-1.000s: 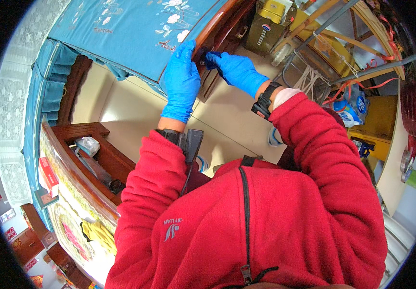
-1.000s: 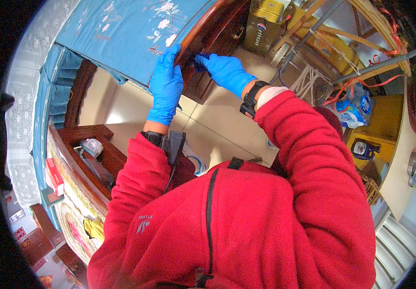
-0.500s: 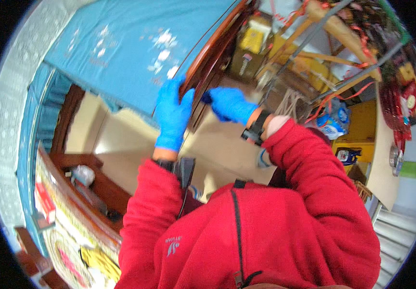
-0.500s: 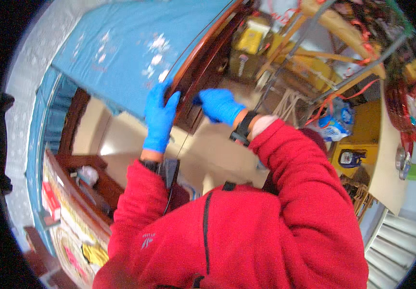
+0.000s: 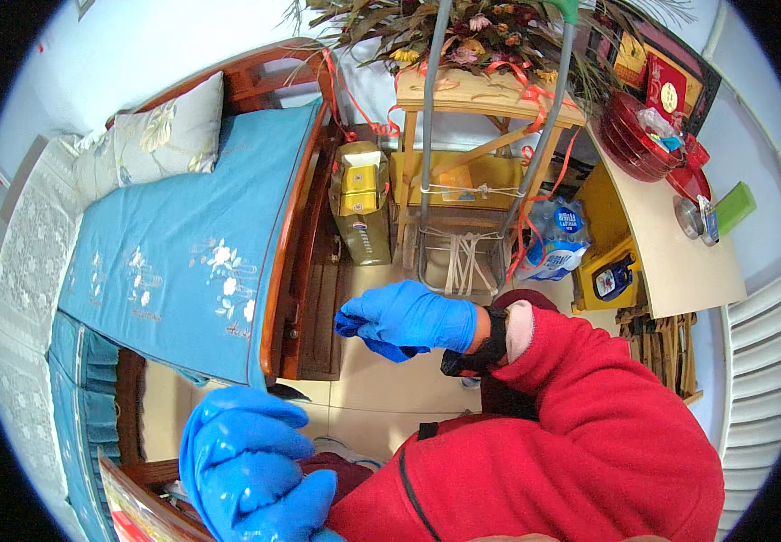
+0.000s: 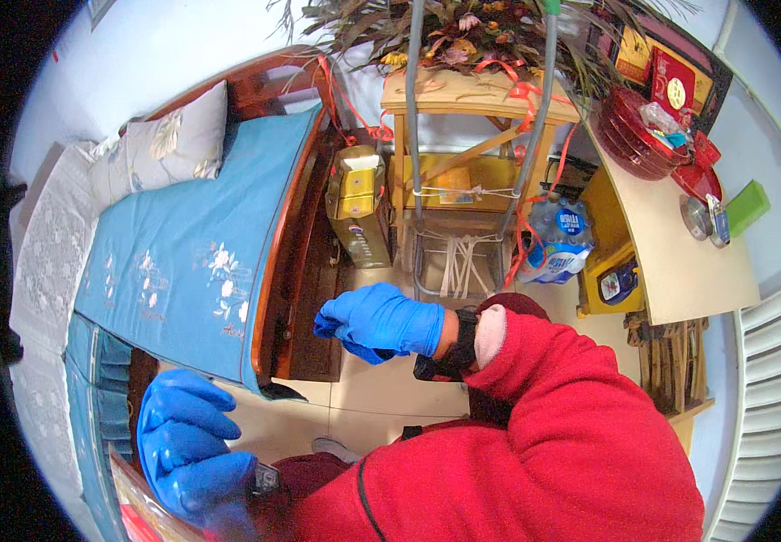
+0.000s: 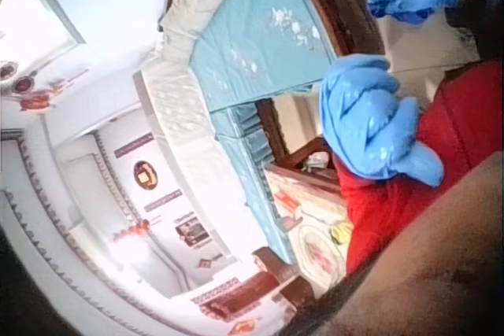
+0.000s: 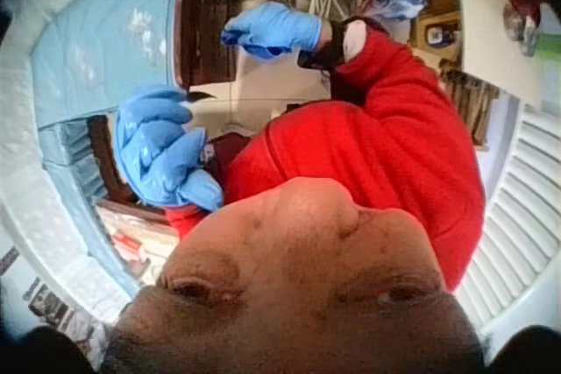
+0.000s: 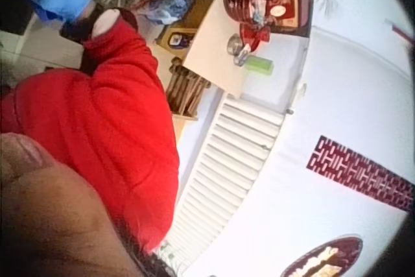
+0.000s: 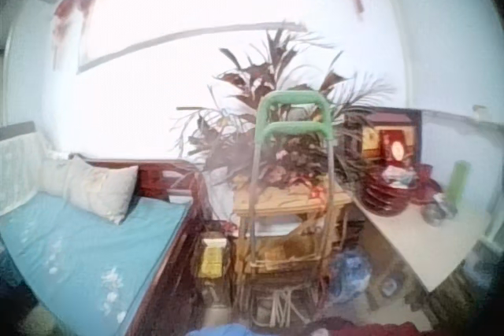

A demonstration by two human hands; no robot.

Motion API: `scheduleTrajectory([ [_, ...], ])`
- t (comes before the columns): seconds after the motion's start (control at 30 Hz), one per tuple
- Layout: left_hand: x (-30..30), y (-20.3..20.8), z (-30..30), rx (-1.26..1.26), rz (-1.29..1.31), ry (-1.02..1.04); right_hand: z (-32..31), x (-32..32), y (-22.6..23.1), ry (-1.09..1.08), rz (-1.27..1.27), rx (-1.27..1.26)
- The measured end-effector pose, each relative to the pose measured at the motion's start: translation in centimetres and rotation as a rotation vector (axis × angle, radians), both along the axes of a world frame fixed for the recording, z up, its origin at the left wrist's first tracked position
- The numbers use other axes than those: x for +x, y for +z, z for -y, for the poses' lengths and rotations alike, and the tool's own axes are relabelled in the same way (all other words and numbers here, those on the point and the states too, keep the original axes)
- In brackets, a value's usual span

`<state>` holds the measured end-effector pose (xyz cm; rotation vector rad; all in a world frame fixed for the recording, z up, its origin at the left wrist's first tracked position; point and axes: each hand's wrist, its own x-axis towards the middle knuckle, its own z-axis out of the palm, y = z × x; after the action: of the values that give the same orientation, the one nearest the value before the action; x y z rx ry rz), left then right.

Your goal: The person wipes the floor and wooden furniture with a blue cloth, then moves to a metal rack and wipes its frame and shelves. They handle small boxes and items on the rack, rearranging them while continuing to wipe surfaces.

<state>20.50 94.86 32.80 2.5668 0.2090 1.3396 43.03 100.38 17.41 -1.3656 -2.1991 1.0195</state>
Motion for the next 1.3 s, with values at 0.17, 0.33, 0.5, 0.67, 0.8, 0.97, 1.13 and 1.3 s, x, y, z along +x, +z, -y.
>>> scheduleTrajectory([
  [0.17,1.4,0.6,-1.3,0.014,0.005,-0.167,-1.3,0.4,-0.9,-0.026,-0.039,-0.157],
  [0.33,2.4,0.1,-3.7,0.011,0.039,-0.237,-2.4,1.9,-1.8,-0.076,-0.062,-0.253],
  [0.5,4.7,-0.2,-6.3,0.103,0.087,-0.387,-2.5,4.1,-2.9,-0.189,-0.1,-0.355],
  [0.67,7.1,1.1,-5.4,-0.04,0.052,-0.334,-2.6,6.8,-4.2,-0.232,-0.043,-0.207],
  [0.8,9.6,1.9,-4.8,-0.002,0.057,-0.441,-1.3,8.8,-3.9,-0.295,-0.112,-0.286],
  [0.97,11.5,3.8,-0.6,0.07,0.052,-0.4,0.8,10.4,-0.8,-0.375,-0.346,-0.299],
  [1.13,12.3,6.0,4.2,0.101,-0.089,-0.29,5.2,13.8,2.9,-0.418,-0.301,-0.089],
  [1.3,12.7,7.4,8.0,0.14,-0.105,-0.29,12.8,19.2,3.9,-0.619,-0.107,0.42],
])
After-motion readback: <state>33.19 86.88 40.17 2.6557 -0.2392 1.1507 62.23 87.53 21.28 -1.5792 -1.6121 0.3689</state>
